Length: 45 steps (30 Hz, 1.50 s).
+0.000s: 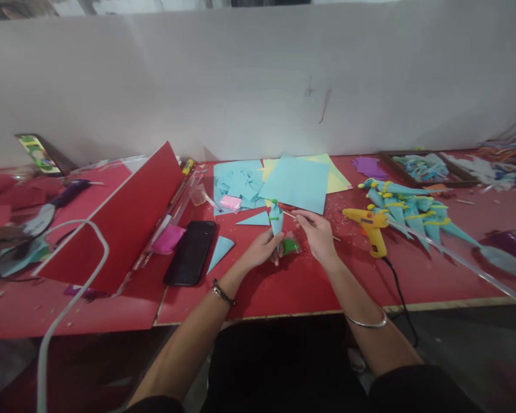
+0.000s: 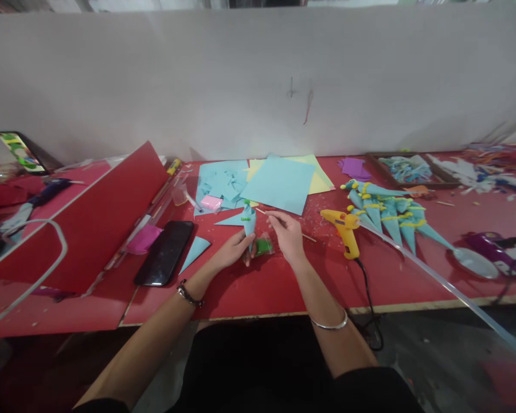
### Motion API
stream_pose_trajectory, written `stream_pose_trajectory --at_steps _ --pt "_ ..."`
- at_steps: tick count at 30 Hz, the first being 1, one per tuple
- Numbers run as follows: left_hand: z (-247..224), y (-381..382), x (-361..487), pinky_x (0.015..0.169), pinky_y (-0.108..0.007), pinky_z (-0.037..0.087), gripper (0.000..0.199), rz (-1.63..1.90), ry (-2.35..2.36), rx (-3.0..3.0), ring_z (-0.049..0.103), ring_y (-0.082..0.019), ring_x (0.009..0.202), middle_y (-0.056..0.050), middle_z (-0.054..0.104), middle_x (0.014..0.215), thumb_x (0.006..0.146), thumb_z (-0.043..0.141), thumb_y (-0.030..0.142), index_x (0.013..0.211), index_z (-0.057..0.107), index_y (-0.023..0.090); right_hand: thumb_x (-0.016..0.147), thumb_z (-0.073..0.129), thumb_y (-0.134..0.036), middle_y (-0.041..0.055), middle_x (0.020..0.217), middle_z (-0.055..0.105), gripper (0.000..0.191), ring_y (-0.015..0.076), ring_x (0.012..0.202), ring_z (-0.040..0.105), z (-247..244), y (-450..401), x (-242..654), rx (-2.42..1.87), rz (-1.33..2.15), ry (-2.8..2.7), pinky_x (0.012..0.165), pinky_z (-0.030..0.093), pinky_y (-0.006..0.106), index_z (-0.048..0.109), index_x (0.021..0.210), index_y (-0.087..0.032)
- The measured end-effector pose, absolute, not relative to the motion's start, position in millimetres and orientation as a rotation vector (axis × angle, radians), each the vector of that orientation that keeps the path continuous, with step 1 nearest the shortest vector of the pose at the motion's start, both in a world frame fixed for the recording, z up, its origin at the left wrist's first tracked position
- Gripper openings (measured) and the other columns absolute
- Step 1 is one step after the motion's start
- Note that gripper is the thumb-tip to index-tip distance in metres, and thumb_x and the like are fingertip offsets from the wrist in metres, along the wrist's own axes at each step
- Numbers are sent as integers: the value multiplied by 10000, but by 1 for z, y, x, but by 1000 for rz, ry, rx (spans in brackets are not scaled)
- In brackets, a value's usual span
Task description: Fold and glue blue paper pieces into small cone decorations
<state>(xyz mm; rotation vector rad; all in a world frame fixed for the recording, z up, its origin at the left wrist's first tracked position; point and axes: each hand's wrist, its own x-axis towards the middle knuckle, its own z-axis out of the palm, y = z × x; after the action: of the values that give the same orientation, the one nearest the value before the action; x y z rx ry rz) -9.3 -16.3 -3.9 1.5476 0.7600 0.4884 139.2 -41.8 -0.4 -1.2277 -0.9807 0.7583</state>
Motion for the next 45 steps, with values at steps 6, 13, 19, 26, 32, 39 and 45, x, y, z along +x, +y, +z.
stream_pose_trajectory --at_steps 6,13,19,26,32,39,45 --pt "-2 -17 -9 362 -170 392 424 491 757 1527 487 -52 342 41 514 547 773 373 569 688 416 155 731 553 -360 38 767 664 224 140 688 629 -1 -42 137 -1123 854 -900 671 491 290 623 828 -171" --pt "-3 -18 -10 359 -172 383 420 495 751 1533 486 -52 345 43 512 551 776 370 567 685 405 158 692 608 -342 -45 538 554 168 73 451 503 2 -44 136 -1151 780 -929 481 428 212 588 717 -176" --pt "-4 -17 -9 360 -180 389 415 485 752 1532 491 -61 347 45 512 544 773 373 571 712 404 161 691 611 -303 26 778 668 185 139 734 633 1 -42 136 -1074 841 -851 702 481 287 579 826 -180" --pt "-5 -17 -9 354 -167 374 412 495 752 1533 480 -50 338 48 507 545 783 364 562 693 396 161 714 594 -316 4 692 604 120 131 653 576 9 -49 130 -1171 613 -1053 650 474 285 601 734 -198" --pt "-7 -18 -9 359 -174 378 380 513 727 1518 479 -54 341 58 510 557 789 376 545 748 398 168 725 591 -302 33 847 546 92 173 844 540 12 -47 124 -1103 547 -1247 747 466 333 653 744 -238" --pt "-5 -18 -9 363 -172 382 365 499 712 1531 475 -50 339 58 514 559 798 373 530 750 395 169 742 571 -285 30 892 515 113 163 858 531 10 -43 122 -1124 541 -1268 753 469 316 673 780 -256" --pt "-4 -18 -9 360 -168 372 361 505 705 1527 471 -48 339 54 514 558 795 385 525 759 397 166 736 569 -315 38 931 495 132 169 861 529 8 -44 123 -1180 620 -1247 700 499 311 672 787 -250"
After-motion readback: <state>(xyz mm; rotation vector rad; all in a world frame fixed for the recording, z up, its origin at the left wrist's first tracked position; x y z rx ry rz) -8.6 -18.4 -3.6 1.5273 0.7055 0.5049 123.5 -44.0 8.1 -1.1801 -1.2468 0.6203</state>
